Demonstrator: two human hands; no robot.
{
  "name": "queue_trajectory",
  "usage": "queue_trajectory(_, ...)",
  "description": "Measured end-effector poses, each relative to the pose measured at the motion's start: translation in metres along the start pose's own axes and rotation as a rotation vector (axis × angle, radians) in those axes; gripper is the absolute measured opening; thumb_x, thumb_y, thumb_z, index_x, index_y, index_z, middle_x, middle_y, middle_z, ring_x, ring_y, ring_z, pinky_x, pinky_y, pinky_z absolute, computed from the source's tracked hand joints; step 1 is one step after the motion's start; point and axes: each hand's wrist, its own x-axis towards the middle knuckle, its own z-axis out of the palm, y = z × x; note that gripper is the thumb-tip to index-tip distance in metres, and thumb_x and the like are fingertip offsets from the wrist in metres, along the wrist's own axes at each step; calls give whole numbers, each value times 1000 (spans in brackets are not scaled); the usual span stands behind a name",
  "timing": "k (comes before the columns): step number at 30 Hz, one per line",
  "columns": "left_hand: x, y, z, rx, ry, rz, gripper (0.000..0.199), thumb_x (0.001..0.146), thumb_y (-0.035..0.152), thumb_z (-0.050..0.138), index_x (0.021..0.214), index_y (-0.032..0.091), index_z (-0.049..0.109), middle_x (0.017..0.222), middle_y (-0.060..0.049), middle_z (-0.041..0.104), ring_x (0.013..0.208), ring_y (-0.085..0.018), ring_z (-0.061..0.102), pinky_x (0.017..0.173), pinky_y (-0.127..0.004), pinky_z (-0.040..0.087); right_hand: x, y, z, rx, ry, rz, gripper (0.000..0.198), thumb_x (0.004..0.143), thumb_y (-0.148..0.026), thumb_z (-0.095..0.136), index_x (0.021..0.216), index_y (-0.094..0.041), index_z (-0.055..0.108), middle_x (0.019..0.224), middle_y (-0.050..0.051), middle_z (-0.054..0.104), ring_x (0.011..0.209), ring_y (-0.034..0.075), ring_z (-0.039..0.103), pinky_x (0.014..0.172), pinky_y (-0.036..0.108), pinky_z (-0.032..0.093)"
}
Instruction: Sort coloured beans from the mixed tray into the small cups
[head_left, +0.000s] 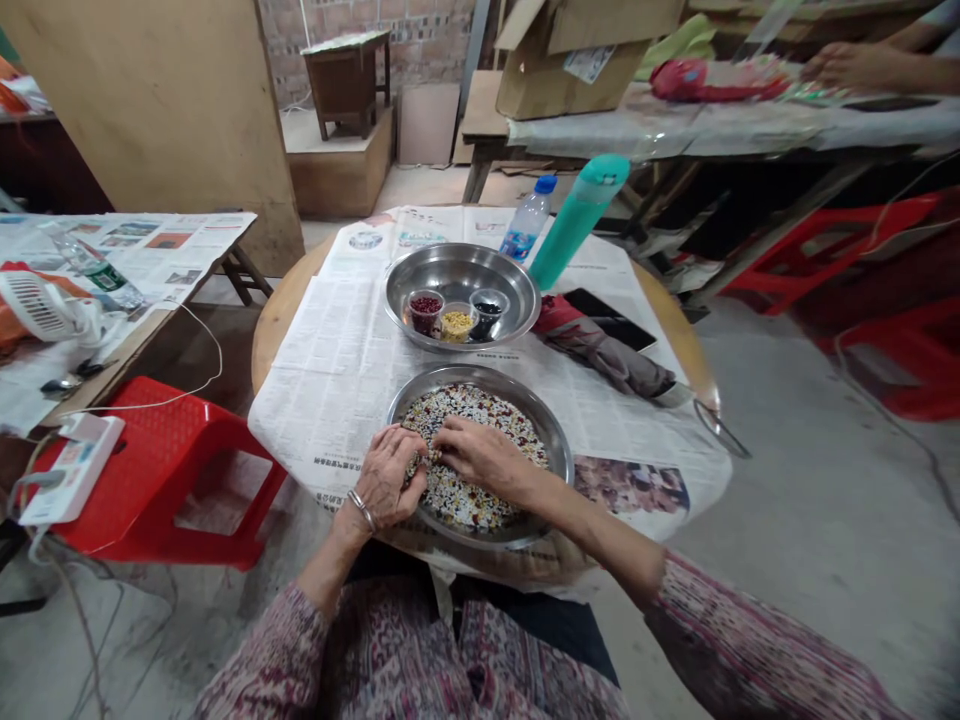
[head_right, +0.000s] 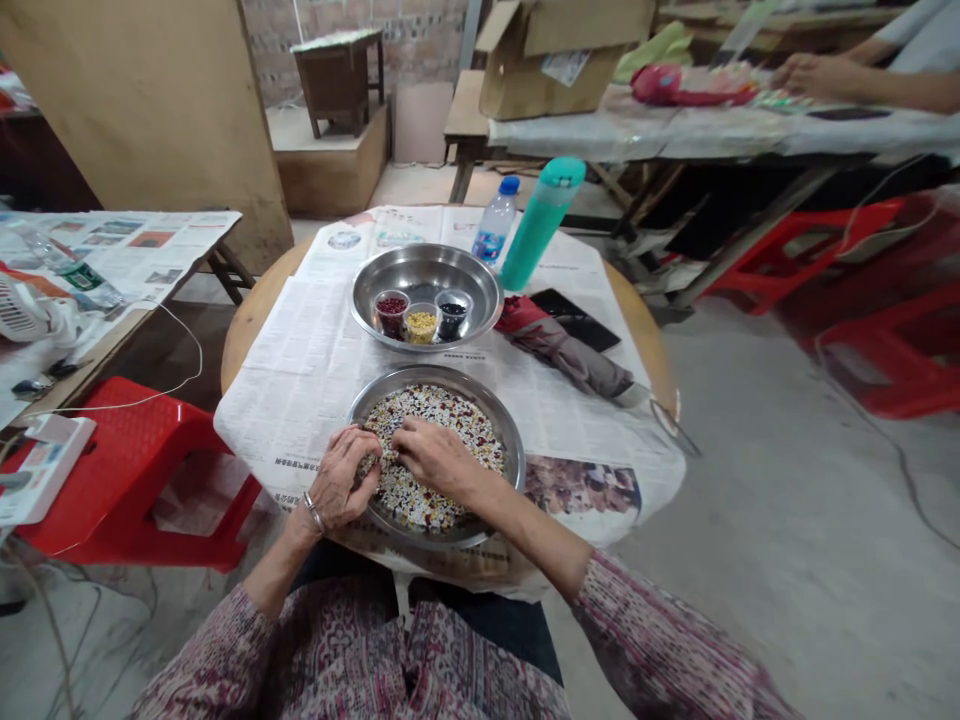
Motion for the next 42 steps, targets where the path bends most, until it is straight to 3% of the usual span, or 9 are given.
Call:
queue_trajectory(6, 1, 0, 0, -15, 8, 24, 14, 85, 13, 48, 96, 20, 54, 97, -4, 63, 102, -19, 59, 107, -43, 39, -22, 31, -16, -161, 232, 288, 25, 93, -21, 45, 110, -20, 64, 106, 11, 63, 101, 24, 58, 85, 36, 48)
queue_trajectory(9, 1, 0, 0, -13, -5, 18, 15, 85, 13, 48, 96, 20, 54, 98, -4, 64, 103, -19, 59, 107, -43, 39, -23, 23, -12, -228, 205, 399, 27, 92, -31, 52, 113, -19, 62, 109, 14, 61, 104, 29, 57, 82, 40, 50)
queue_trajectory(15, 0, 0, 0, -1, -19, 15, 15, 85, 13, 48, 95, 20, 56, 99, -4, 64, 102, -19, 59, 108, -43, 38, -29, -18, -7, 122, 6, 170, 16, 91, -20, 53, 101, -21, 65, 98, 7, 62, 87, 17, 61, 79, 31, 48)
queue_trajectory(21, 2, -1, -1, 36, -78, 26, 13, 87, 15, 47, 86, 21, 59, 87, -2, 66, 92, -18, 59, 107, -43, 38, -41, -31, -18, 183, -298, -23, 18, 84, -13, 58, 89, -26, 69, 84, 1, 66, 78, 15, 60, 70, 27, 44)
queue_trajectory(25, 2, -1, -1, 48, -78, 36, 13, 85, 16, 47, 83, 21, 59, 82, -1, 65, 89, -18, 58, 107, -43, 38, -23, -11, -17, 86, -160, 22, 23, 89, -15, 51, 99, -25, 70, 93, 4, 67, 85, 17, 62, 76, 29, 47)
queue_trajectory(31, 2, 0, -2, 48, -72, 39, 13, 85, 15, 47, 83, 21, 59, 82, -1, 65, 87, -18, 58, 106, -43, 38, 6, 17, -13, -79, 128, 347, 26, 93, -24, 51, 114, -20, 65, 107, 11, 64, 96, 23, 62, 85, 35, 49)
queue_trajectory(34, 1, -1, -1, 39, -66, 24, 13, 84, 15, 47, 87, 21, 58, 87, -2, 65, 91, -19, 58, 106, -44, 39, 5, 4, -7, -33, 112, 222, 26, 92, -30, 54, 114, -20, 64, 106, 10, 62, 93, 21, 62, 82, 33, 50)
queue_trajectory(38, 1, -1, 0, 6, -38, 16, 14, 82, 13, 47, 90, 20, 55, 91, -3, 64, 94, -19, 59, 106, -45, 40, -6, -13, -3, 78, -80, -9, 17, 91, -26, 56, 104, -23, 66, 97, 5, 63, 84, 16, 62, 73, 27, 48)
queue_trajectory(42, 1, -1, 0, 9, -47, 20, 11, 80, 13, 47, 86, 21, 53, 82, -3, 61, 87, -20, 58, 103, -44, 42, -13, 0, -15, -12, -66, 82, 18, 88, -17, 55, 97, -25, 69, 93, 4, 69, 83, 17, 64, 73, 28, 47)
